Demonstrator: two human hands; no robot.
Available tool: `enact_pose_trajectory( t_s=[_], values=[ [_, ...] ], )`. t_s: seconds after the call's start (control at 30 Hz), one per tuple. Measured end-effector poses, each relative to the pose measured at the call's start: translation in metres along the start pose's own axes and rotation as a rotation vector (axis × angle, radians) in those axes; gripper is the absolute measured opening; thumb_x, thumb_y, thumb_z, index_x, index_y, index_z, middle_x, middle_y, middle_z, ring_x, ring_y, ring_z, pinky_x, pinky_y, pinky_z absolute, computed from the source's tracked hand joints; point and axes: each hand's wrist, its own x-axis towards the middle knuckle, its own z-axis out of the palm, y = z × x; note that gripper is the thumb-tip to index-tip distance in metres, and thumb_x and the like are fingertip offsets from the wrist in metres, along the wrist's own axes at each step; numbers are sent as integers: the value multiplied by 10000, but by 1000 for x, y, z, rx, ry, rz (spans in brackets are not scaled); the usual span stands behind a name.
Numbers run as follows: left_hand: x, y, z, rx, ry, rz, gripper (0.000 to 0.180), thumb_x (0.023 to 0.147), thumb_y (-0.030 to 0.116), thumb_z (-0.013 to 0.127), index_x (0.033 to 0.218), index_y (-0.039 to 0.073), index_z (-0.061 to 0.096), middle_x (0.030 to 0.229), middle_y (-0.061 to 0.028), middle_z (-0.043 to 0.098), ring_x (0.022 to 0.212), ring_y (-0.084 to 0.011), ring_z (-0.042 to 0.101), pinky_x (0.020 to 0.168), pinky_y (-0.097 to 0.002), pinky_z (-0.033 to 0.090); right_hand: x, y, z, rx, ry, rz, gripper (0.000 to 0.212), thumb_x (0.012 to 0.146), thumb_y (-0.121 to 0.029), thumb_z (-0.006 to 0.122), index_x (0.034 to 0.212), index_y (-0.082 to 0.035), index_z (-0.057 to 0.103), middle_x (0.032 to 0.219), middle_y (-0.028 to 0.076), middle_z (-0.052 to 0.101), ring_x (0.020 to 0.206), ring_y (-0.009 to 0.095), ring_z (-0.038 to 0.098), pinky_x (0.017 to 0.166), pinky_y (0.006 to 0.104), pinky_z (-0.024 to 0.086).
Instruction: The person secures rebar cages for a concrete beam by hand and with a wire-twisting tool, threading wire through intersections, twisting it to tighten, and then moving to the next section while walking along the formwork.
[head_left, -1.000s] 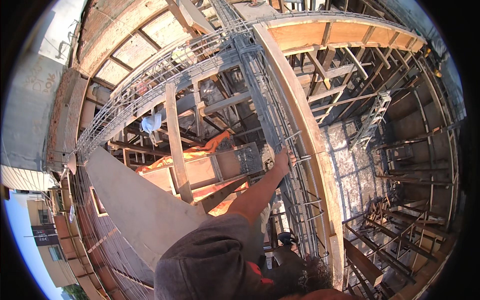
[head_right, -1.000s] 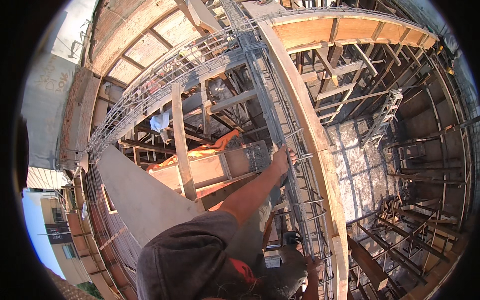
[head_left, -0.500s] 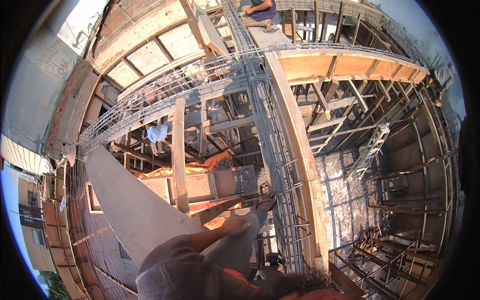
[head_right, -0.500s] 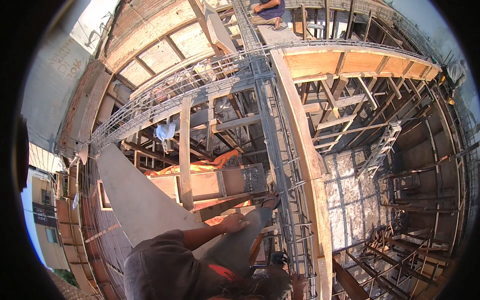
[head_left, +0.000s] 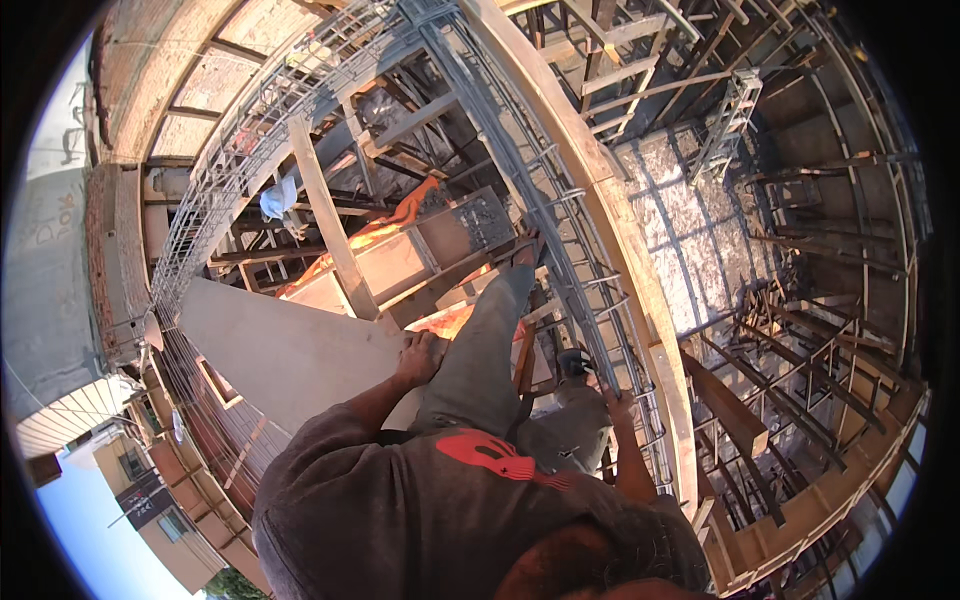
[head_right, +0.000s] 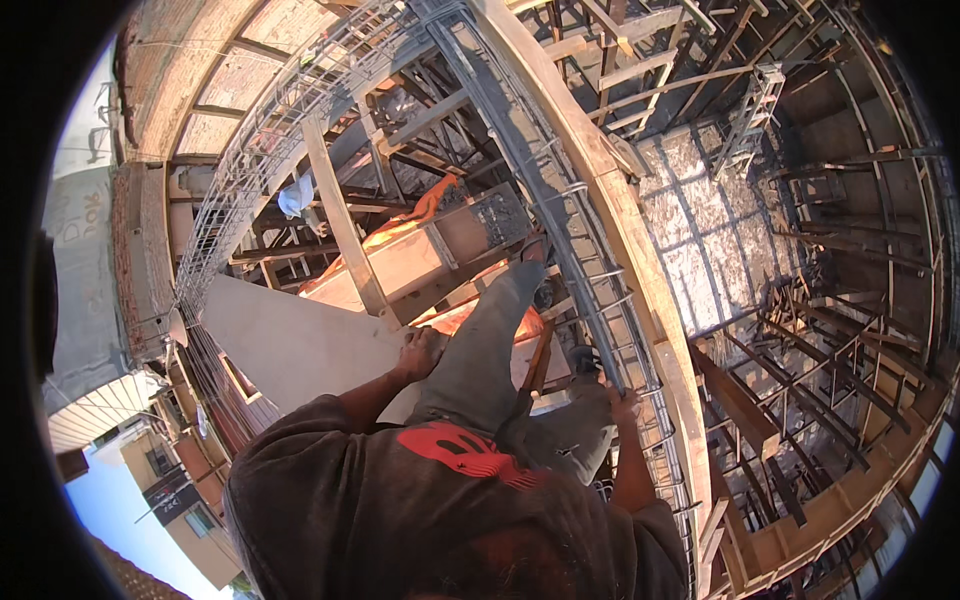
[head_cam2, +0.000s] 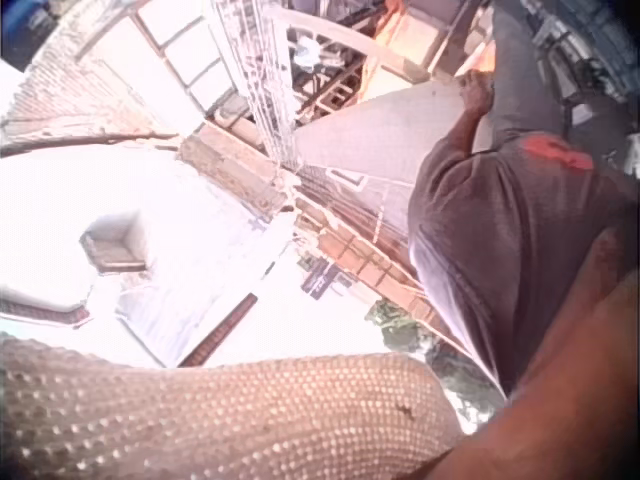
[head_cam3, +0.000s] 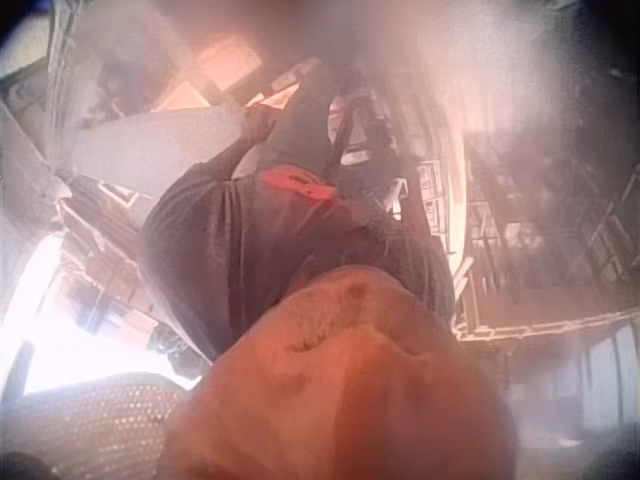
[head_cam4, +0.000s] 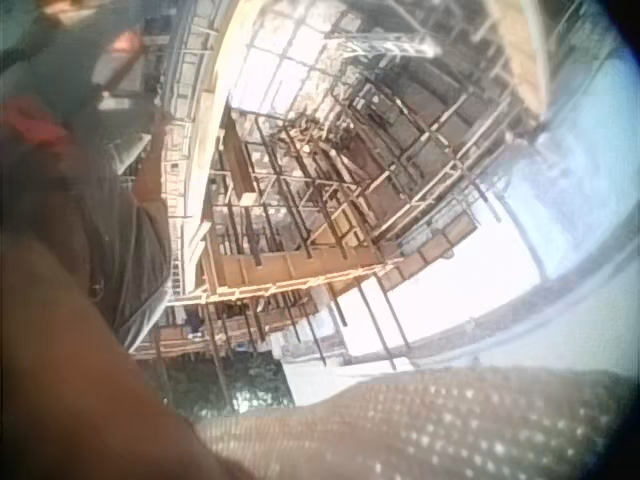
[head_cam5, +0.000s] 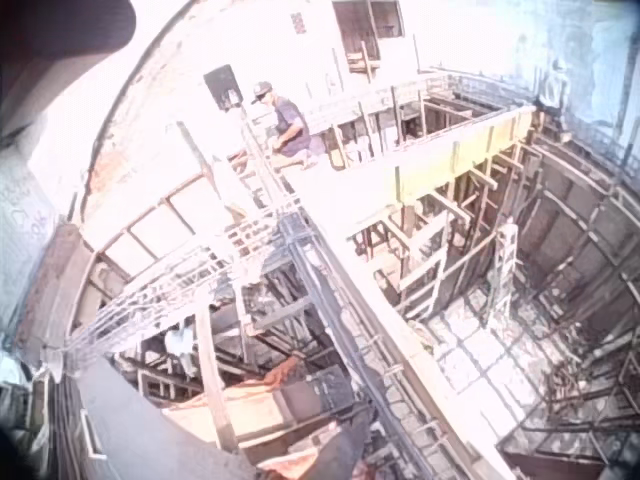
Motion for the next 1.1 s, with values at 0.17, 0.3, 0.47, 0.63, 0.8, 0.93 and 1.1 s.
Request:
enact_pose_trajectory(
  t_s=[0.17,0.3,0.47,0.63,0.8,0.93,1.1],
  values=[
    [-9,-12,17,78,-143,-2,729,968,445,545,1568,236,187,1648,-77,99,1481,-407,123,1036,-747,260,-18,-48,-35,-61,-11,75,538,792,-564,715,826,-29,680,702,135,631,673,243,620,641,416,480],
    [-9,-39,32,75,-215,47,800,975,502,510,1592,281,50,1667,-74,-48,1497,-446,-8,1047,-796,139,-33,-54,-37,-93,95,116,461,797,-506,681,919,-62,705,778,193,676,746,359,659,704,472,494],
    [-4,-43,26,67,-232,-23,874,921,637,496,1589,310,38,1664,-69,-80,1503,-432,-70,1064,-796,97,-28,-71,-34,8,229,-106,416,858,-371,701,699,-2,592,593,183,552,545,250,572,536,413,430],
    [1,-39,13,17,-279,-71,900,884,722,471,1587,331,66,1665,-53,-104,1506,-397,-140,1083,-784,62,-12,-76,-36,-345,118,124,544,871,-586,589,964,-57,678,938,234,689,911,465,651,816,560,485],
    [6,-36,22,20,-306,-61,885,884,720,470,1586,333,94,1668,-51,-84,1506,-392,-145,1082,-785,55,0,-56,-48,-416,205,23,572,901,-557,556,1068,-21,664,939,270,694,876,467,668,791,561,500],
    [-2,-43,33,-7,-300,-80,868,889,707,475,1583,343,102,1668,-39,-92,1503,-405,-146,1071,-798,44,-22,-76,-40,-299,244,28,298,873,-333,681,972,-55,644,965,247,668,914,457,642,771,561,493],
    [5,-29,28,-28,-324,-64,866,893,692,482,1583,349,88,1664,-43,-117,1496,-409,-171,1064,-806,28,-1,-139,-66,-448,545,-113,160,841,-178,702,896,-48,628,988,201,619,887,426,617,731,532,494]
  ],
)
